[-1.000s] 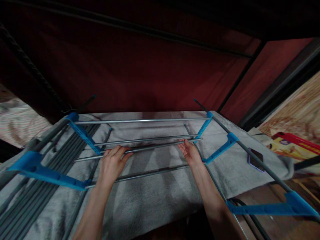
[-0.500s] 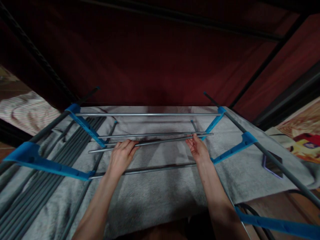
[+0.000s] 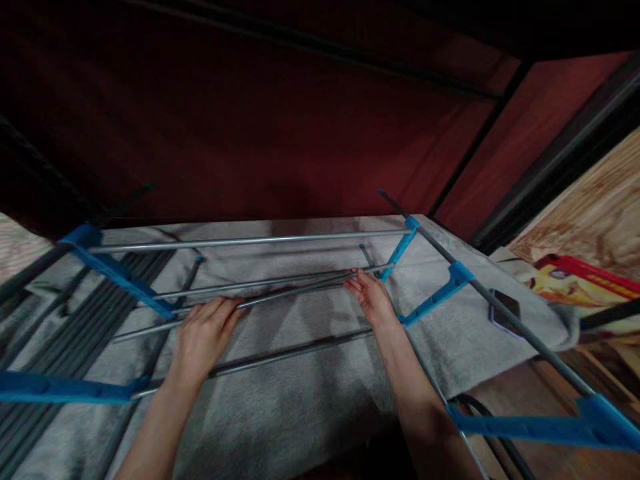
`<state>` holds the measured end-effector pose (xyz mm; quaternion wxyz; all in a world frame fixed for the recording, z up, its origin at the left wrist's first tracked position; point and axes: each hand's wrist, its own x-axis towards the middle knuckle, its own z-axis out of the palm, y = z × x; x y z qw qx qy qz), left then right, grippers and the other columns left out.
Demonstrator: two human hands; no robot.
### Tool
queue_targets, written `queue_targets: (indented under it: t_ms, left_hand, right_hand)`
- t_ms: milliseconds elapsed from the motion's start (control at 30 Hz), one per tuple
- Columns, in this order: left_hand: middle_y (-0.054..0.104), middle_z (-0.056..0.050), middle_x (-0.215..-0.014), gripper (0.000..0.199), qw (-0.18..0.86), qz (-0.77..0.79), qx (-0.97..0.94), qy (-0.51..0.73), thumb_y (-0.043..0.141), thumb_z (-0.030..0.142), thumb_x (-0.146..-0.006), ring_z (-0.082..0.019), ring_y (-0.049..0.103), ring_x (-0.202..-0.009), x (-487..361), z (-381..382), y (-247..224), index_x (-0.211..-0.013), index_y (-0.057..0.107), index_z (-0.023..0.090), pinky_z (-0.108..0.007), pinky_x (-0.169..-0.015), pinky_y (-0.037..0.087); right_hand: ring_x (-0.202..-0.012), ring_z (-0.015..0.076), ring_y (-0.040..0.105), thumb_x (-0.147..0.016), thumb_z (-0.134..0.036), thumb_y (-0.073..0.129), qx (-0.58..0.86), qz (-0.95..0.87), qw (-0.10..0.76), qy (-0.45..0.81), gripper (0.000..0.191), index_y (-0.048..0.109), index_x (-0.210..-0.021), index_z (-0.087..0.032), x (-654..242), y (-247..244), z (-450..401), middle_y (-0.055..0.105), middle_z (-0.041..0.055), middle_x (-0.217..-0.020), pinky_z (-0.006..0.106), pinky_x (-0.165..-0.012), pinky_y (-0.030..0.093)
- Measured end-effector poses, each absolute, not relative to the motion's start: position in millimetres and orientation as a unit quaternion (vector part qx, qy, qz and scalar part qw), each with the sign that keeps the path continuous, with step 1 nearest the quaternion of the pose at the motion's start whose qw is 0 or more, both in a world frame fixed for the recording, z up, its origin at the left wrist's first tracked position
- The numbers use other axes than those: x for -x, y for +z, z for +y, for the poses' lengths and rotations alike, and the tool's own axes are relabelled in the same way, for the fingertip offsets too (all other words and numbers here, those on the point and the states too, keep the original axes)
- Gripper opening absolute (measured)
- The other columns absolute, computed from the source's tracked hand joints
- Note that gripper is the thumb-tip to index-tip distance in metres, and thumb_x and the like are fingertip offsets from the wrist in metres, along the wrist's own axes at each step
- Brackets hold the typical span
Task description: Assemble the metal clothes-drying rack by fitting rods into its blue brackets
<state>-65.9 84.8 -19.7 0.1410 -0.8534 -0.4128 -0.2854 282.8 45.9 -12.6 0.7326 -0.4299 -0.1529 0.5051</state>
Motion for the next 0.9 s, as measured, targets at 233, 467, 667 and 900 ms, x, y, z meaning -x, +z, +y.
queue_targets:
  t_ms: [233, 467, 667, 900]
  left_hand:
    - [0.068, -0.005, -0.091, 0.026, 0.157, -0.406, 0.851, -0.294, 0.048, 0.035, -0.096, -0.023, 0.063, -0.083, 65.7, 83.3, -21.5, -0.107, 0.064, 0.019, -0.035, -0.078, 0.045]
    - [0.068, -0.004, -0.089, 0.023, 0.170, -0.402, 0.849, -0.298, 0.049, 0.034, -0.096, -0.023, 0.062, -0.081, 65.0, 81.9, -20.7, -0.106, 0.062, 0.019, -0.035, -0.077, 0.045]
    - [0.068, -0.004, -0.089, 0.023, 0.164, -0.405, 0.849, -0.296, 0.049, 0.035, -0.096, -0.023, 0.062, -0.081, 64.8, 82.1, -22.4, -0.106, 0.062, 0.019, -0.034, -0.076, 0.044]
    - [0.068, -0.006, -0.089, 0.026, 0.160, -0.401, 0.851, -0.297, 0.048, 0.036, -0.096, -0.024, 0.063, -0.080, 62.3, 81.7, -21.3, -0.106, 0.063, 0.018, -0.035, -0.076, 0.044]
  right_hand:
    - [-0.062, 0.0129, 0.067, -0.079, -0.032, 0.076, 0.441, -0.180, 0.739, 0.476, 0.016, 0.068, -0.080, -0.018, -284.1, -10.4, 49.9, 0.070, 0.0011, -0.068, 0.023, -0.060, 0.059]
    - [-0.059, 0.0131, 0.066, -0.080, -0.037, 0.074, 0.457, -0.203, 0.732, 0.463, 0.020, 0.068, -0.081, -0.018, -287.1, -4.4, 50.4, 0.067, 0.0005, -0.064, 0.024, -0.057, 0.057]
    - [-0.060, 0.0132, 0.065, -0.077, -0.038, 0.076, 0.453, -0.216, 0.734, 0.458, 0.022, 0.067, -0.082, -0.019, -287.2, -3.4, 50.5, 0.066, 0.0000, -0.064, 0.026, -0.059, 0.055]
    - [-0.062, 0.0142, 0.066, -0.070, -0.037, 0.082, 0.456, -0.220, 0.735, 0.452, 0.025, 0.066, -0.079, -0.020, -286.7, -2.1, 50.7, 0.067, -0.0005, -0.065, 0.027, -0.062, 0.055]
